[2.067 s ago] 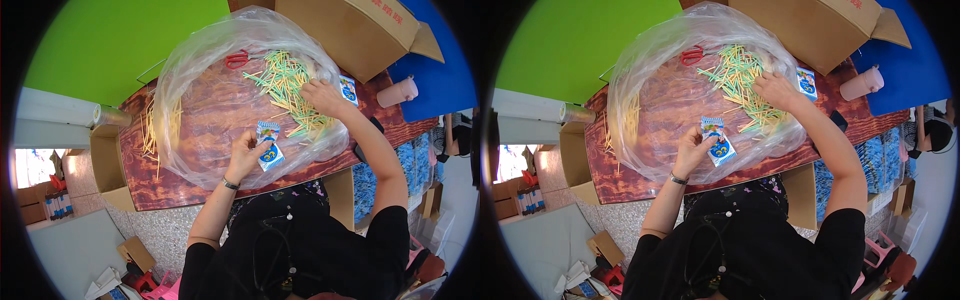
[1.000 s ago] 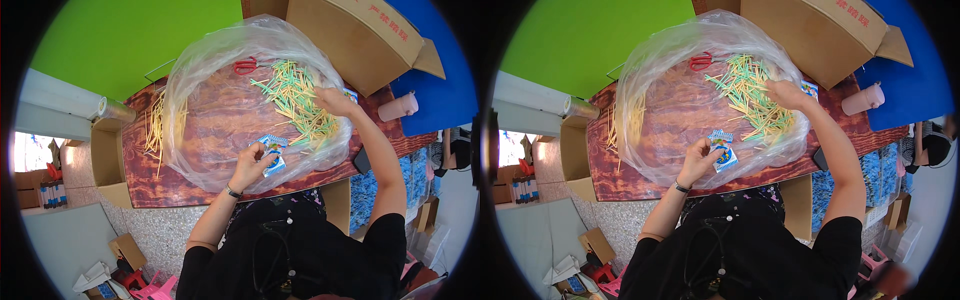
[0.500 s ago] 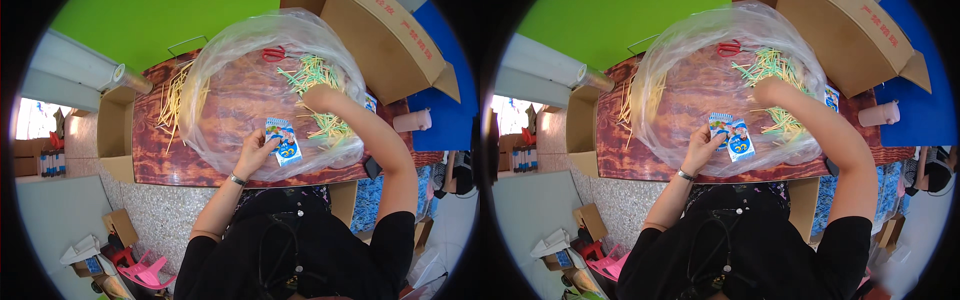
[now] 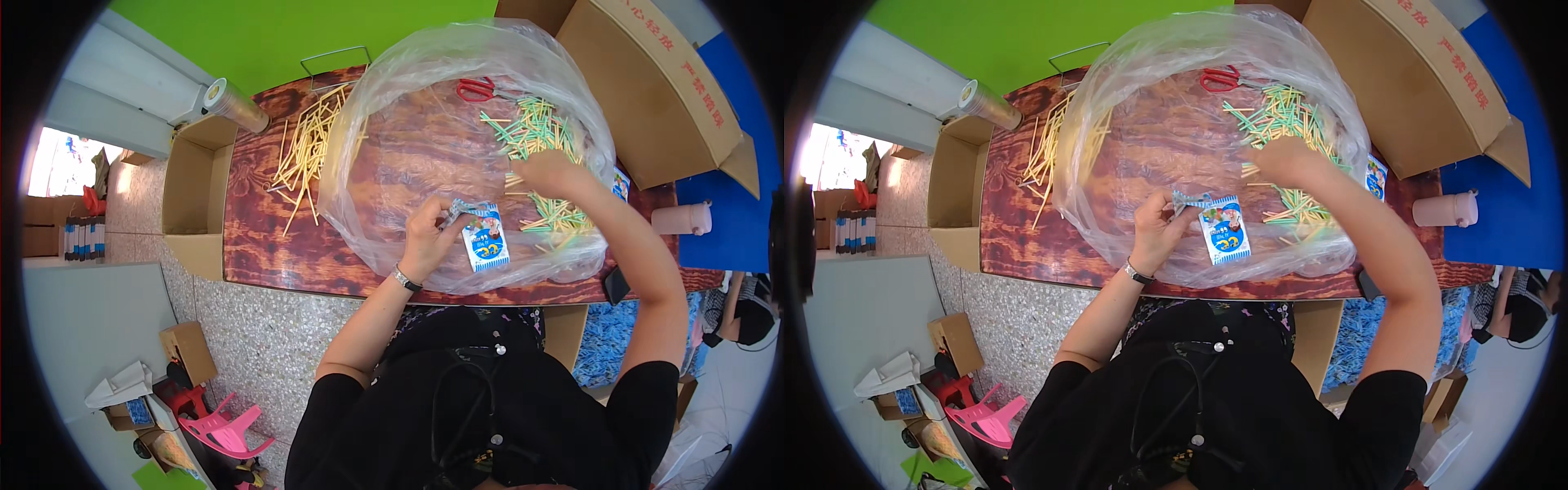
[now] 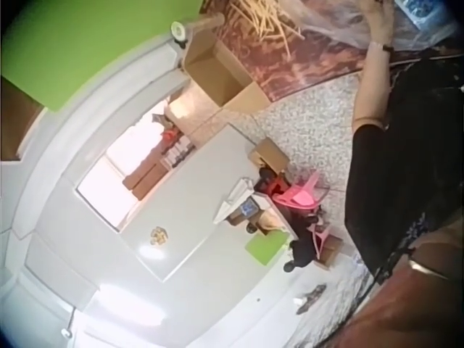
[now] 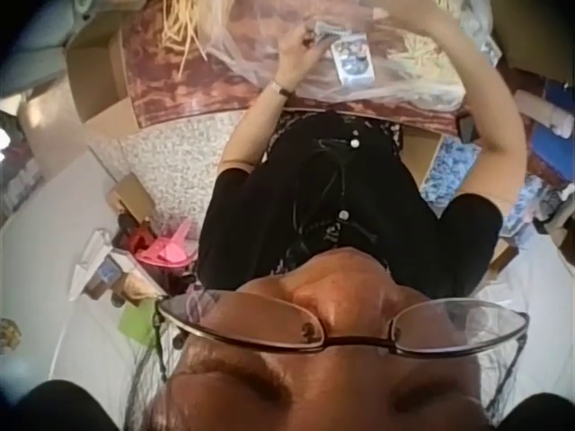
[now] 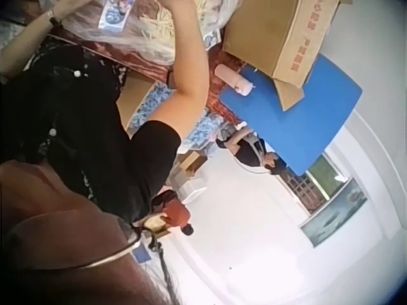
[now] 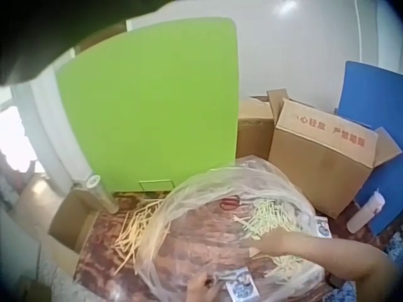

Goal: Packaging small colored sticks into individual plastic bags at a factory workbench.

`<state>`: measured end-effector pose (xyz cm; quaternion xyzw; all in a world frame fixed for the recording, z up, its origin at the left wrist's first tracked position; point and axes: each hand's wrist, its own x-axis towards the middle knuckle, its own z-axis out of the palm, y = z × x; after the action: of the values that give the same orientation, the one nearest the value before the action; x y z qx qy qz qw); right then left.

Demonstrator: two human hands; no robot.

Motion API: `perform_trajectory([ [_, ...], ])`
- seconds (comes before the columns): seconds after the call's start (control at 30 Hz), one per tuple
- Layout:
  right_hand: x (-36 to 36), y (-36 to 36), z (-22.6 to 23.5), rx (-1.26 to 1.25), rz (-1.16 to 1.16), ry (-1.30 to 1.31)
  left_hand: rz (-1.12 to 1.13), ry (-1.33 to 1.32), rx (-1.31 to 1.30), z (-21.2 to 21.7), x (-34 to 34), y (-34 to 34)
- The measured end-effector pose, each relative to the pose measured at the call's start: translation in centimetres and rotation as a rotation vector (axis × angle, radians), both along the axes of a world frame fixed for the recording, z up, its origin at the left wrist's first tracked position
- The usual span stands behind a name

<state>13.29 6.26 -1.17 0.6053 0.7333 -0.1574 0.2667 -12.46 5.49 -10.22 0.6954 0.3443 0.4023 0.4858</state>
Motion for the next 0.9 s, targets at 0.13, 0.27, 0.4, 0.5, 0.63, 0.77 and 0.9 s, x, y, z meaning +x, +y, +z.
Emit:
perform_trajectory([
  [0.13,-0.2,-1.0,6.4,0.035,0.033,0.628,0.067,0.006,0.164,0.1,0.3,0.6],
  [0.27,-2.5,-1.7,9.5,0.016,0.058,0.742,0.139,0.025,0.263,2.3,1.2,0.7],
  [0.4,-3.7,-1.7,9.8,0.083,0.12,0.609,0.16,0.054,0.247,2.5,1.2,0.7],
  [0.5,-4.5,-1.4,9.8,0.134,0.14,0.543,0.167,0.059,0.265,2.1,1.0,0.7],
  [0.63,-5.2,-1.6,9.9,0.166,0.126,0.553,0.188,0.044,0.134,2.2,1.1,0.4],
  [0.77,-5.3,-1.4,10.4,0.205,0.113,0.566,0.205,0.061,0.191,2.8,1.1,0.3],
  [0.9,-4.7,-1.1,10.2,0.244,0.179,0.639,0.234,-0.021,0.215,2.7,1.2,0.4],
])
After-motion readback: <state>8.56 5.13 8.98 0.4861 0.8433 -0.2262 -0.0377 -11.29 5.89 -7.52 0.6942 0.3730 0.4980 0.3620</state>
